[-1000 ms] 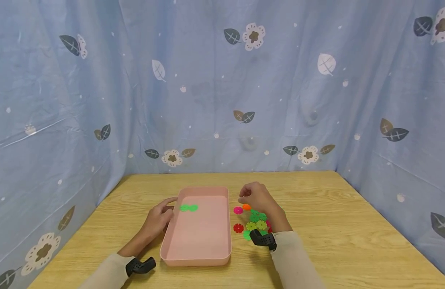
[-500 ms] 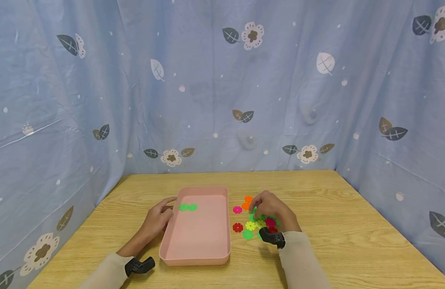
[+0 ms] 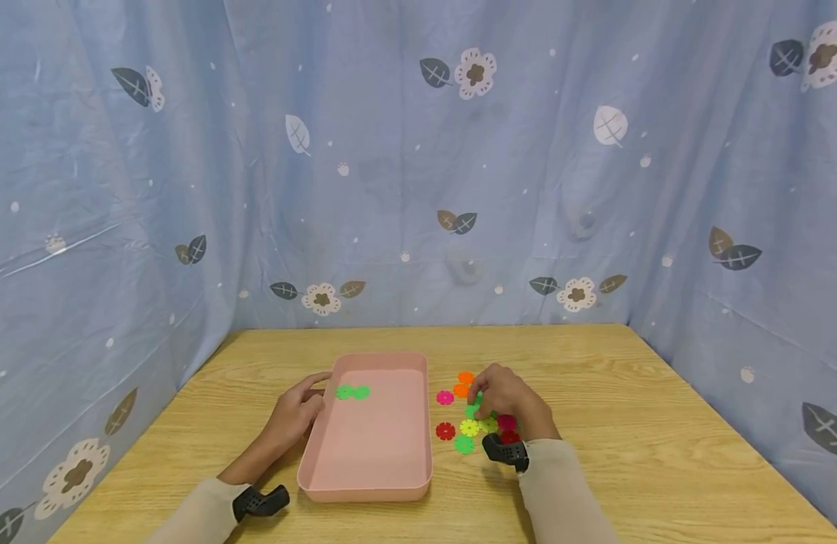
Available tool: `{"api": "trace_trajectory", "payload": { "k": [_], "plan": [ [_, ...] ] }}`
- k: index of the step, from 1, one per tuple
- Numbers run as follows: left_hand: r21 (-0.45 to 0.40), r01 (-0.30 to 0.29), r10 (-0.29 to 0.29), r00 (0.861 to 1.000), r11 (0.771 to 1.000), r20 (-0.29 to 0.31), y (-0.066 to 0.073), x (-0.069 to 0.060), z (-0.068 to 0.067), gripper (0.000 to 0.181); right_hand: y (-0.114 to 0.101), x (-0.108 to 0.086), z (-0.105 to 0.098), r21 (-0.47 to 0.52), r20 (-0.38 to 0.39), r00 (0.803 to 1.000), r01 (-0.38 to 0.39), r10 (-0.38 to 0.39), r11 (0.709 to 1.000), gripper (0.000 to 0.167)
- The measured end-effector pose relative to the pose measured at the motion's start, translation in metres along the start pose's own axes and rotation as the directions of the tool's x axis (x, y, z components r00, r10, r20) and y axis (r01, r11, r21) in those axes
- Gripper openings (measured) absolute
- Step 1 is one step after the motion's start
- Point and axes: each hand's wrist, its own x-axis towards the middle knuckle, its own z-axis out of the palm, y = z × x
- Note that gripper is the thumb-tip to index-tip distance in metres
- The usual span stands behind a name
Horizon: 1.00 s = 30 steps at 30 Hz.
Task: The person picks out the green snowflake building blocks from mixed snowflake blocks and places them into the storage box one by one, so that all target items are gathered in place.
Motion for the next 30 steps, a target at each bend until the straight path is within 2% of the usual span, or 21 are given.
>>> {"api": "trace_trajectory", "payload": {
  "k": [8, 14, 25, 30],
  "plan": [
    [0.023, -0.001, 0.001, 1.0, 1.0, -0.012, 0.0, -0.001, -0.001, 0.049, -0.007, 0.001, 0.009, -0.152, -0.051, 0.997, -0.057, 0.05, 0.987, 0.024],
    [0.032, -0.01, 0.01, 1.0, 0.999, -0.009, 0.001, -0.001, -0.001, 0.05, -0.008, 0.003, 0.01, -0.208, -0.052, 0.996, -0.087, 0.077, 0.974, 0.023],
    [0.071, -0.031, 0.033, 0.999, 0.997, -0.026, 0.002, 0.0, 0.0, 0.049, -0.011, 0.004, 0.008, -0.162, -0.059, 0.991, -0.131, 0.123, 0.978, 0.026],
    [0.06, -0.023, 0.024, 1.0, 0.998, -0.019, 0.001, 0.0, 0.0, 0.049, -0.011, 0.002, 0.005, -0.043, -0.035, 0.995, -0.1, 0.098, 0.994, 0.025]
  ]
}}
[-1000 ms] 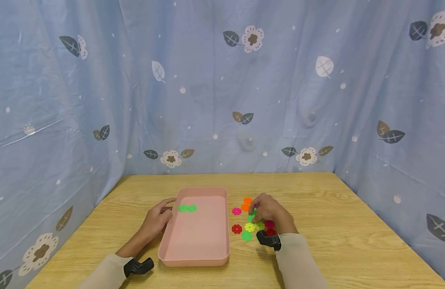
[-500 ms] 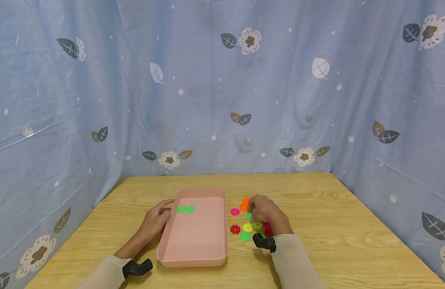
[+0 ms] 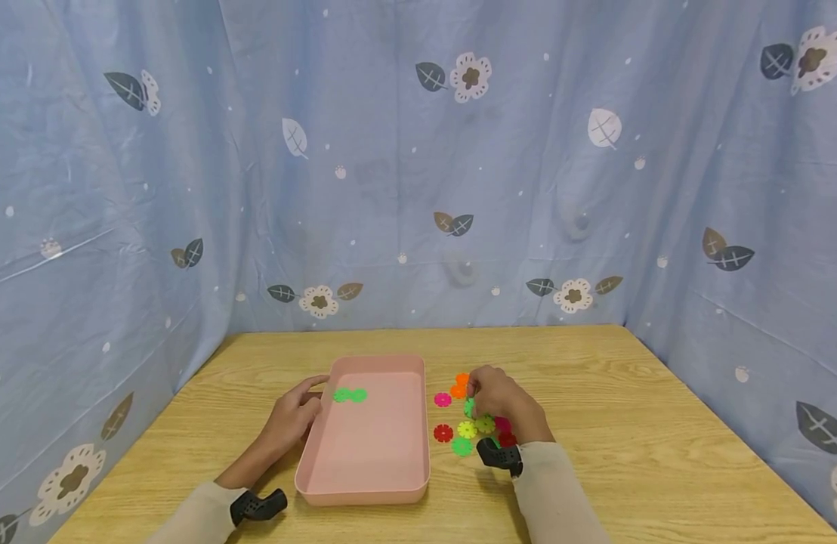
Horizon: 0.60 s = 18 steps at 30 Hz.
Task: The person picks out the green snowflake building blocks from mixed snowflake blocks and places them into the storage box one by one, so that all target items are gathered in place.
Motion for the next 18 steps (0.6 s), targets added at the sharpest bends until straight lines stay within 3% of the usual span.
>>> {"api": "trace_trajectory", "payload": {
  "k": [6, 18],
  "plan": [
    [-0.006, -0.001, 0.001, 1.0, 1.0, -0.003, 0.0, 0.0, 0.0, 0.048, 0.004, -0.001, -0.01, 0.191, 0.011, 0.99, 0.133, -0.137, 0.973, 0.015],
    [-0.008, -0.018, 0.018, 1.0, 1.0, -0.006, -0.001, -0.001, 0.002, 0.048, -0.018, 0.006, -0.015, 0.245, -0.084, 0.958, 0.287, -0.275, 0.926, 0.007]
  ]
}}
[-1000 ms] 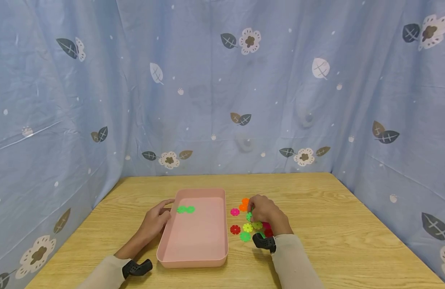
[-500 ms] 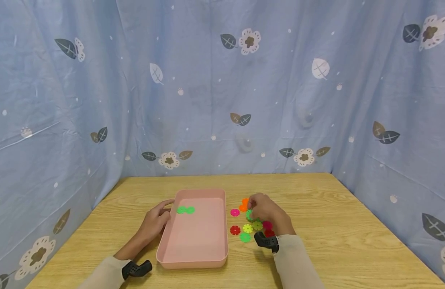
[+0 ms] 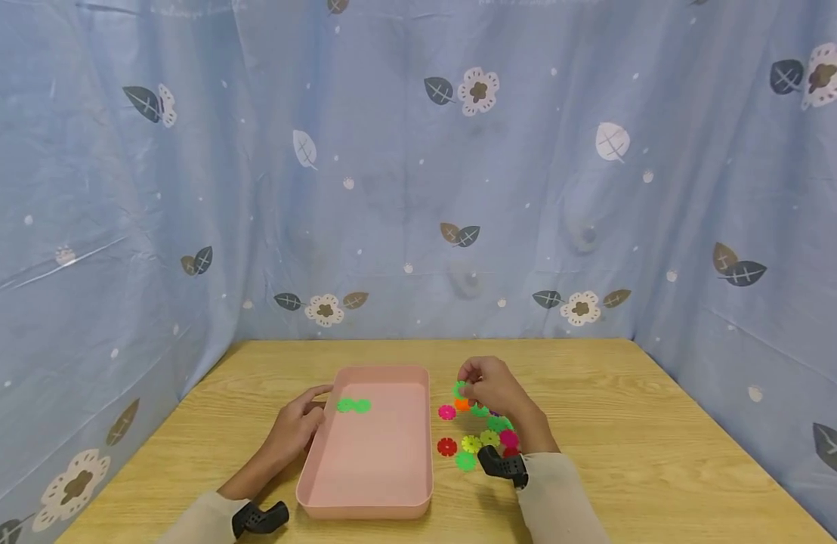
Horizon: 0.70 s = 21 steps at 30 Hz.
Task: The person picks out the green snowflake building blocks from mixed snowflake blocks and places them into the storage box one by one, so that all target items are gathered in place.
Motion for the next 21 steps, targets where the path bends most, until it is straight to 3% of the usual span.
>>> {"api": "trace_trajectory", "payload": {
  "k": [7, 21],
  "plan": [
    [-0.005, -0.004, 0.004, 1.0, 1.0, -0.005, 0.002, -0.001, 0.001, 0.048, -0.015, 0.009, 0.012, 0.017, 0.01, 0.999, 0.037, -0.037, 0.999, 0.007],
    [0.002, -0.009, 0.009, 1.0, 1.0, -0.026, 0.0, 0.0, 0.003, 0.047, -0.042, 0.044, 0.04, -0.01, 0.039, 0.999, 0.015, -0.014, 1.0, 0.005]
  ]
}}
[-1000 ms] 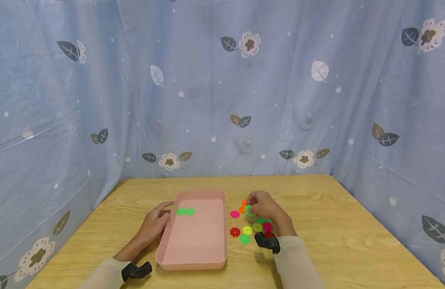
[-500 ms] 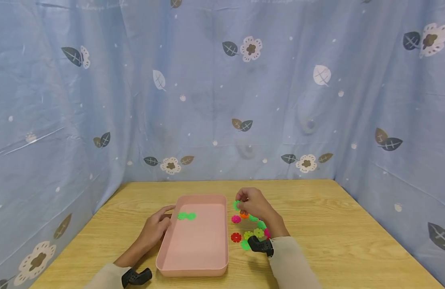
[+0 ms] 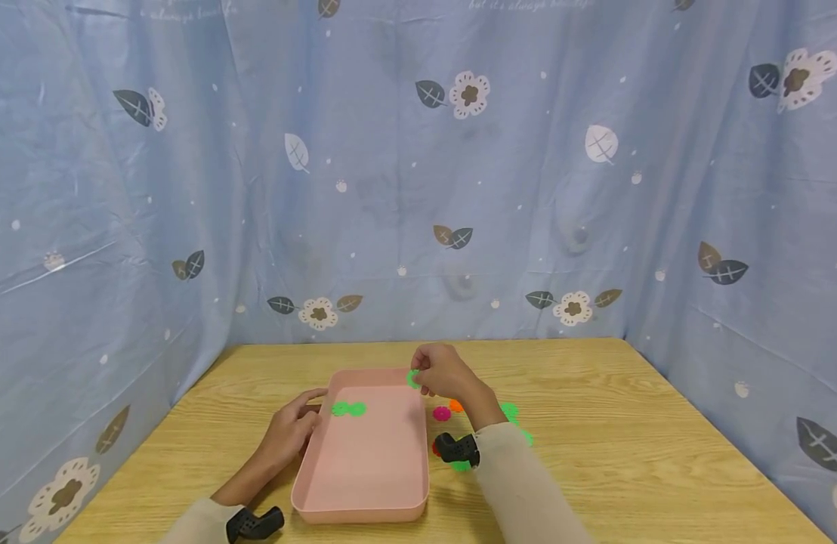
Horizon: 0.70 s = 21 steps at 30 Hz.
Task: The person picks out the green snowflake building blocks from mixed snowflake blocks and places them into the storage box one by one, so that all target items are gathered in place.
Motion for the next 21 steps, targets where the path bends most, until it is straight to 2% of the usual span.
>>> {"api": "trace_trajectory", "payload": {
  "k": [6, 13, 21],
  "plan": [
    [-0.01, -0.003, 0.003, 1.0, 1.0, 0.002, -0.002, 0.0, -0.002, 0.048, -0.007, 0.01, 0.018, -0.021, 0.007, 1.0, -0.022, 0.022, 1.0, 0.004],
    [0.017, -0.018, 0.018, 1.0, 1.0, -0.024, 0.0, 0.0, -0.004, 0.047, -0.007, 0.017, 0.035, -0.072, 0.046, 0.998, -0.045, 0.048, 0.996, 0.004],
    [-0.01, -0.032, 0.032, 0.999, 0.999, -0.008, 0.0, -0.002, -0.002, 0.045, -0.007, 0.02, 0.054, -0.149, 0.085, 0.995, -0.041, 0.054, 0.988, 0.011]
  ]
}}
